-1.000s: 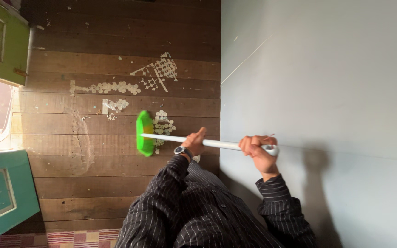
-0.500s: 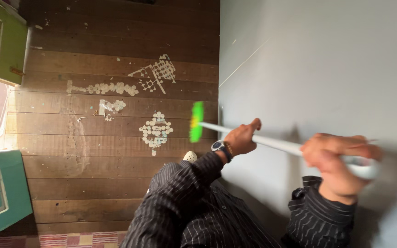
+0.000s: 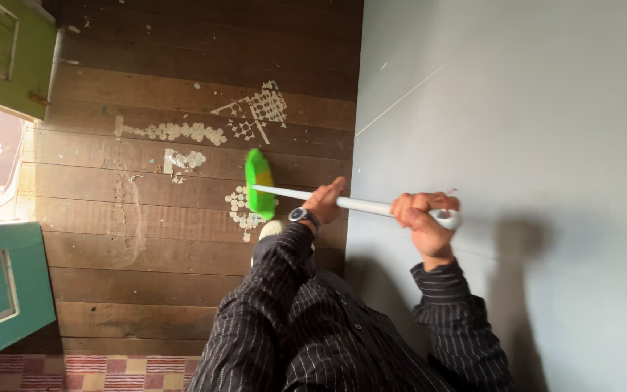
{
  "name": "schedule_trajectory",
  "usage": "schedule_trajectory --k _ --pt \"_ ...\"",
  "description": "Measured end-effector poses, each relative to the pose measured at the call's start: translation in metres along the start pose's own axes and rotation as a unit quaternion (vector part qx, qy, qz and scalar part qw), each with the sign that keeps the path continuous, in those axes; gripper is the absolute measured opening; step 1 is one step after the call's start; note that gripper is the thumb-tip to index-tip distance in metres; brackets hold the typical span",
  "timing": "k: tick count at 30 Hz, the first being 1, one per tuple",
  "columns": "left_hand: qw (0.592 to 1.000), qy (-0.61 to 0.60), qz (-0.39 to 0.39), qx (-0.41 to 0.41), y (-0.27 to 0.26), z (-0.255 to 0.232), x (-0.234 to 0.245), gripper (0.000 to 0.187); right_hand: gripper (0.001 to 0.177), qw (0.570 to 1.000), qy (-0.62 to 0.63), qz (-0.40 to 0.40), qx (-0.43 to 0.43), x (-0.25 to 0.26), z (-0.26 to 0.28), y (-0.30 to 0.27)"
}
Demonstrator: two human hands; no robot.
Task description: The person sweeps white debris across a wooden floor using a green-headed broom.
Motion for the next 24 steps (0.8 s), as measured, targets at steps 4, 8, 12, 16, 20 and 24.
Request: schedule_trajectory --k 4,8,12,16,20,24 --pt "0.996 0.060 0.026 0.065 0.003 0.037 0.020 0.036 0.030 0.998 0.011 0.001 -0.055 -0.003 -0.036 -0.001" --pt "0.990 0.108 0.018 0.094 0.005 0.030 0.039 0.045 0.025 0.997 0.013 -0.022 -0.073 0.018 -0.048 0.004" --pt "0.994 0.106 -0.016 -0.017 0.008 -0.040 0.035 0.049 0.028 0.998 0.014 -0.060 -0.017 0.061 0.015 0.022" --pt "0.994 0.045 0.048 -0.087 0.007 -0.148 0.013 0.062 0.030 0.994 -0.092 -0.044 -0.022 0.054 0.134 0.044" --pt "0.989 0.004 0.114 -0.097 0.020 -0.186 0.023 0.038 0.015 0.957 -0.284 0.050 0.014 -0.026 0.126 0.082" --pt "0.979 -0.077 -0.001 -0.191 0.030 -0.147 0.057 0.041 0.008 0.930 -0.339 0.142 0.004 -0.076 0.063 0.098"
Point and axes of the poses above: each hand's wrist, its own y-axis towards the middle knuckle, its own x-axis out of the back of the hand, z = x × y, the point moved 9 cm from there along y, towards the middle knuckle, and after that the axes turned 6 degrees about x, right-handed, at the moved point
